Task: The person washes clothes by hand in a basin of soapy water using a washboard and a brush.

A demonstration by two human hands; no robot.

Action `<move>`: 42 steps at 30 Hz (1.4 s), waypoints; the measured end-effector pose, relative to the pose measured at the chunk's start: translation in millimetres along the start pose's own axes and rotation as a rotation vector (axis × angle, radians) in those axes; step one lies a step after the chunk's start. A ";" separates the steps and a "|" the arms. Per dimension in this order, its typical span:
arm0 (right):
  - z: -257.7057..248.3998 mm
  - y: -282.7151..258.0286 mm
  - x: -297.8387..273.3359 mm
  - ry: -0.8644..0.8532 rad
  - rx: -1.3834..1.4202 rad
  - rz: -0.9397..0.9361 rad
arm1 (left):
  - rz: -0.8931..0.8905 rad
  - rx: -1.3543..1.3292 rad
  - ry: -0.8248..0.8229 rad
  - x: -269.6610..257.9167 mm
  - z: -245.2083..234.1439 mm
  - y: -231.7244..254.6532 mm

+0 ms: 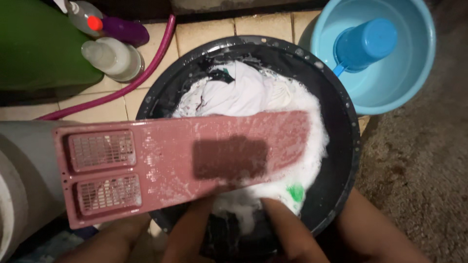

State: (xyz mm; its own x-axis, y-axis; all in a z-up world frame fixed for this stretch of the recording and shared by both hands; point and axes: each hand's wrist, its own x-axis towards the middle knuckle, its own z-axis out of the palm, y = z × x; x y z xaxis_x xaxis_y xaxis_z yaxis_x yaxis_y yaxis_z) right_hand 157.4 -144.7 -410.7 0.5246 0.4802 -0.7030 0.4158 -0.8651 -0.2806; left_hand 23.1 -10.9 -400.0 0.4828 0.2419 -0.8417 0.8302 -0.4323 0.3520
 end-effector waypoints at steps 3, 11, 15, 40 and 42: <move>12.5 2.1 -28.2 -0.044 0.065 -0.011 | 0.007 -0.002 -0.034 -9.7 0.3 -1.3; 16.3 -13.9 -106.0 -0.145 0.292 -0.059 | 0.193 0.094 -0.123 -102.4 14.2 -23.5; -42.0 -0.1 -119.9 -0.066 0.506 0.001 | 0.362 0.133 0.174 -130.5 18.1 -18.3; -275.0 -121.9 -391.5 -0.013 1.137 -0.589 | 1.007 -0.233 0.646 -457.2 -102.0 148.3; -243.1 -92.1 -344.1 0.144 0.812 -0.606 | 0.929 -0.217 0.524 -400.8 -75.6 126.4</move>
State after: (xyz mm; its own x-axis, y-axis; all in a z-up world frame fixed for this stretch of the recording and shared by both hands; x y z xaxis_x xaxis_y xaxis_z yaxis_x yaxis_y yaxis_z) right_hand 119.2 -194.9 15.9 0.4998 0.8363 -0.2253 0.0400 -0.2821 -0.9585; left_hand -44.4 -96.8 12.8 0.9636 0.2623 0.0520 0.0859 -0.4879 0.8687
